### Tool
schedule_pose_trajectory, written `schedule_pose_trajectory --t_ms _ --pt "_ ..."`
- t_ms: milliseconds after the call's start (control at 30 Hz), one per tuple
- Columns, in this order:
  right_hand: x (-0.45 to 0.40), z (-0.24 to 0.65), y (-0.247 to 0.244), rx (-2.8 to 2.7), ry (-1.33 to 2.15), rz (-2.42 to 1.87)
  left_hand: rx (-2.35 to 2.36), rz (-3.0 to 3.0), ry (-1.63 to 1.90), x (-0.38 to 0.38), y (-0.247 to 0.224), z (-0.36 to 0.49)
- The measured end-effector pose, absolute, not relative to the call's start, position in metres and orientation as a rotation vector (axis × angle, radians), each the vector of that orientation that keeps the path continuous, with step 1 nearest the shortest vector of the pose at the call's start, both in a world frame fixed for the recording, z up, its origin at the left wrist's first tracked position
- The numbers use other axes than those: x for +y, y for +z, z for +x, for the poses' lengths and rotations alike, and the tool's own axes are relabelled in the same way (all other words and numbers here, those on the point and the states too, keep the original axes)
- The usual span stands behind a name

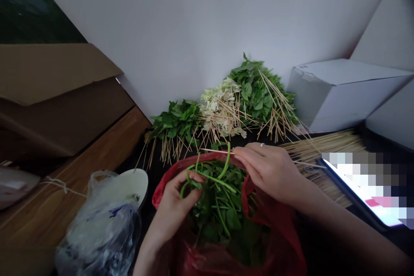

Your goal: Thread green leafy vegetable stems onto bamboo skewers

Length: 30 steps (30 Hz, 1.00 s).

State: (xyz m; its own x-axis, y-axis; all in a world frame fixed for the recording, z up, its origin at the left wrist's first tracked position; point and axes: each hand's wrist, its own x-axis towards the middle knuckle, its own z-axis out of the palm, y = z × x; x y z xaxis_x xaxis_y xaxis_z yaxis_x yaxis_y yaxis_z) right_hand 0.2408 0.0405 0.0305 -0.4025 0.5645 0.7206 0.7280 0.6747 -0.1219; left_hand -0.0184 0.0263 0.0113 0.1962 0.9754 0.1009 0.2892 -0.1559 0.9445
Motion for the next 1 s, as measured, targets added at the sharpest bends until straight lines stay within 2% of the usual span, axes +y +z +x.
schedule_pose_trajectory --t_ms 200,367,567,767,1000 --pt "0.041 0.242 0.032 -2.100 -0.269 -0.997 1.022 1.500 0.752 0.021 0.010 -0.023" --pt "0.042 0.243 0.031 -2.098 -0.271 -0.995 0.948 1.368 0.792 0.015 0.009 -0.026" --pt "0.043 0.242 0.031 -2.103 -0.276 -0.990 1.151 1.742 0.772 0.017 0.005 -0.028" --pt "0.043 0.242 0.030 -2.098 -0.273 -1.002 1.505 2.024 1.050 0.020 -0.015 -0.027" --pt "0.044 0.241 0.028 -2.111 -0.270 -1.007 1.298 2.449 0.530 0.005 -0.022 -0.009"
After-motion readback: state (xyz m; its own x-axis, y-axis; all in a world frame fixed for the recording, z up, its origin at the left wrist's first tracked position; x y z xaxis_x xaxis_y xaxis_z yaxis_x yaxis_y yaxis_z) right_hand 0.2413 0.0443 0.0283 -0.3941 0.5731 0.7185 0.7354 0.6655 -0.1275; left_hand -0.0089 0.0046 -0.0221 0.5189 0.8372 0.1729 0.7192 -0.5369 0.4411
